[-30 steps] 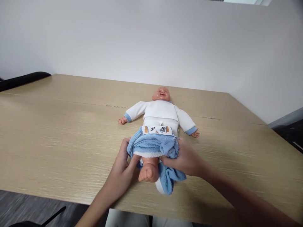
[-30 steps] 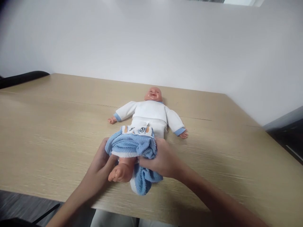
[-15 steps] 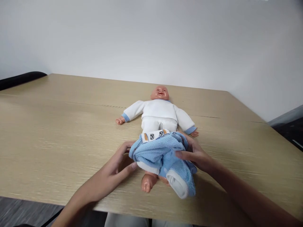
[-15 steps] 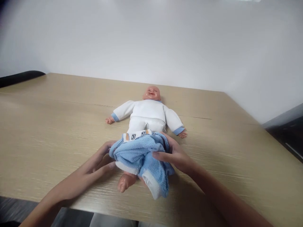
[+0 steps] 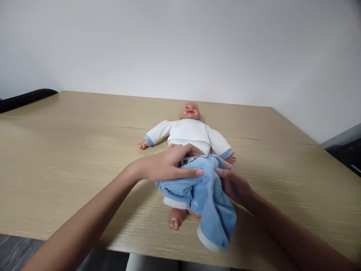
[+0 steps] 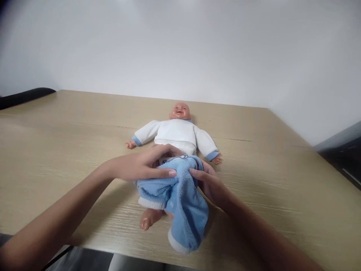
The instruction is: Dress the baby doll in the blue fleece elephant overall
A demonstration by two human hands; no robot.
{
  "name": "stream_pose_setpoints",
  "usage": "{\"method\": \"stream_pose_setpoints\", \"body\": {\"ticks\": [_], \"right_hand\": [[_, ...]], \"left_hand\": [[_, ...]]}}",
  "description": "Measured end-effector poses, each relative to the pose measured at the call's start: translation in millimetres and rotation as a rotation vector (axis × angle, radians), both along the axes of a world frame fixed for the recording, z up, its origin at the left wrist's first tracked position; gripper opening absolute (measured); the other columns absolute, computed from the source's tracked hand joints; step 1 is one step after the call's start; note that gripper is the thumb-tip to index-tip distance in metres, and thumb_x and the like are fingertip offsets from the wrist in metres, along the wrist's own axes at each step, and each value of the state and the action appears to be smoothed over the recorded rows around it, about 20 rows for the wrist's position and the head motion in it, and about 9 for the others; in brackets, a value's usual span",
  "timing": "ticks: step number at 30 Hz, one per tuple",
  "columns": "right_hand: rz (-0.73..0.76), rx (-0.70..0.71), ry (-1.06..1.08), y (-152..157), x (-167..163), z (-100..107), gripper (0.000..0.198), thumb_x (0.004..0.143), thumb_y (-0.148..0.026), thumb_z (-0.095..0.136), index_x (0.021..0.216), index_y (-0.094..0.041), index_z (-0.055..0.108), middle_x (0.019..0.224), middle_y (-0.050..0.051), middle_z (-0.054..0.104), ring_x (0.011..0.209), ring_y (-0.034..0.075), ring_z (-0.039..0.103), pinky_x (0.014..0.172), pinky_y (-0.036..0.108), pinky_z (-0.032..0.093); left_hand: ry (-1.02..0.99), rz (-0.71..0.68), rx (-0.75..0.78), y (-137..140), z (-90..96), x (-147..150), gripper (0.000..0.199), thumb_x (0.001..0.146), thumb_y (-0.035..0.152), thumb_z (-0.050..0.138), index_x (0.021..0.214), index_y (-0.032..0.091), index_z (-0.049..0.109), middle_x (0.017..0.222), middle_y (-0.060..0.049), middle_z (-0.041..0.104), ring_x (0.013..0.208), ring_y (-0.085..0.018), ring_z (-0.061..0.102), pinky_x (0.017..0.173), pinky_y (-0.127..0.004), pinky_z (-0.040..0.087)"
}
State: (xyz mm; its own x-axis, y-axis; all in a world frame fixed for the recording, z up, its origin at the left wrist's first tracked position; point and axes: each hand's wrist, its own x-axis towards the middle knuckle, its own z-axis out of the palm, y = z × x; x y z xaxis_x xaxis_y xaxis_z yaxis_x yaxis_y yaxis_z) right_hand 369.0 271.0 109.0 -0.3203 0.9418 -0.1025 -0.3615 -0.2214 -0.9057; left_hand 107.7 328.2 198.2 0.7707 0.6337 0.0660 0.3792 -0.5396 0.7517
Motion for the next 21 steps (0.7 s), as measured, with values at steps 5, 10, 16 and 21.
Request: {"method": "stream_pose_setpoints", "body": {"ticks": [5,10,16,21], "right_hand": [[-0.016,0.101,-0.110,2,5,1,0.044,0.085,-0.047,0.091,0.113,-0.023,0.067,0.099,0.001,0.067,0.087,0.019,0.063,0.082,0.029,0.054],[0.144,0.194,-0.267,6,20,6,0.037,0.095,-0.044,0.087,0.115,-0.021,0.067,0.096,-0.002,0.060,0.083,0.014,0.056,0.075,0.024,0.047],[0.196,0.131,-0.200,4,27,7,0.038,0.098,-0.047,0.084,0.121,-0.021,0.068,0.102,0.001,0.064,0.087,0.013,0.058,0.079,0.021,0.050],[0.119,0.024,-0.028,0,29,9,0.031,0.098,-0.044,0.084,0.102,-0.022,0.062,0.080,-0.006,0.051,0.066,0.007,0.044,0.058,0.015,0.039]], "left_hand": [[0.116,-0.288,-0.190,48,6.0,30,0.043,0.091,0.058,0.081,0.115,0.024,0.072,0.097,0.001,0.069,0.089,-0.023,0.066,0.076,-0.030,0.050],[0.055,-0.381,-0.333,64,-3.0,34,0.033,0.089,0.046,0.085,0.105,0.022,0.070,0.089,0.002,0.063,0.083,-0.020,0.062,0.072,-0.028,0.048],[-0.058,-0.495,-0.686,69,-31.0,36,0.059,0.070,0.031,0.101,0.117,0.022,0.066,0.105,0.001,0.069,0.100,-0.021,0.066,0.088,-0.027,0.054],[-0.075,-0.559,-0.937,66,-41.9,37,0.061,0.070,0.033,0.103,0.119,0.022,0.068,0.109,-0.001,0.071,0.097,-0.020,0.070,0.086,-0.027,0.058]]}}
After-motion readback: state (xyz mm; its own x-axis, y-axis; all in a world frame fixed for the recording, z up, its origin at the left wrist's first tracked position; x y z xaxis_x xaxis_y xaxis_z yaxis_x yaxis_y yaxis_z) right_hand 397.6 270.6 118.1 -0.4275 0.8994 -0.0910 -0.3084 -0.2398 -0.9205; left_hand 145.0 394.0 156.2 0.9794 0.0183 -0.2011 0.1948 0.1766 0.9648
